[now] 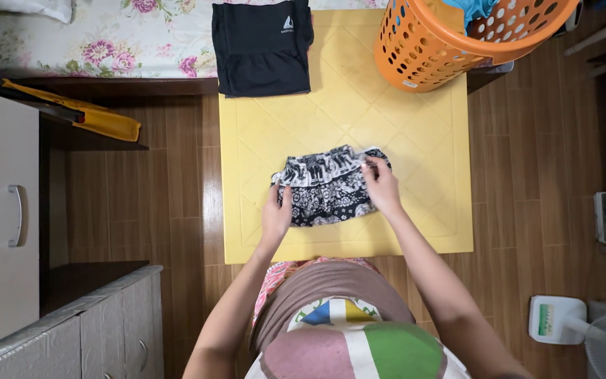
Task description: The person folds several pieces of clothing on a yellow table. They fold a pink top, a dark gray top, a black top, and a patterned skirt, placing each folded item in a neat stack. The person then picks up a mustard-colored garment from the laundry basket.
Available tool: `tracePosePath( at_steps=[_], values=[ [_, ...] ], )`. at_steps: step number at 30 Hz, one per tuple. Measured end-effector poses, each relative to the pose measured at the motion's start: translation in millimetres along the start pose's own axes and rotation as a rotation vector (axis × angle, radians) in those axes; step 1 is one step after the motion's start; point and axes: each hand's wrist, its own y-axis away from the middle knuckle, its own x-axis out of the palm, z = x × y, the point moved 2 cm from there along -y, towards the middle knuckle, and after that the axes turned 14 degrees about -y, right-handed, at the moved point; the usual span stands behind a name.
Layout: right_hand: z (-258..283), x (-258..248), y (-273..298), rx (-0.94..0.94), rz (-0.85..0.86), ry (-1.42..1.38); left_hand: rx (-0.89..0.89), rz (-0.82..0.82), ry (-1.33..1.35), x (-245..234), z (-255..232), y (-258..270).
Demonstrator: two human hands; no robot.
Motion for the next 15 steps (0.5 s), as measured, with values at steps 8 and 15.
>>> tracePosePath(
  at_steps=[8,15],
  values=[
    [1.1,-4.5,22.1,-0.163,0.040,0.045,-0.020,0.033,-0.009,5.9,34.4,10.2],
    [-23.7,-34.8,46.9,-0.040,-0.059,0.072,-0.107,-0.008,-0.134,2.3,47.1,30.1]
  ],
)
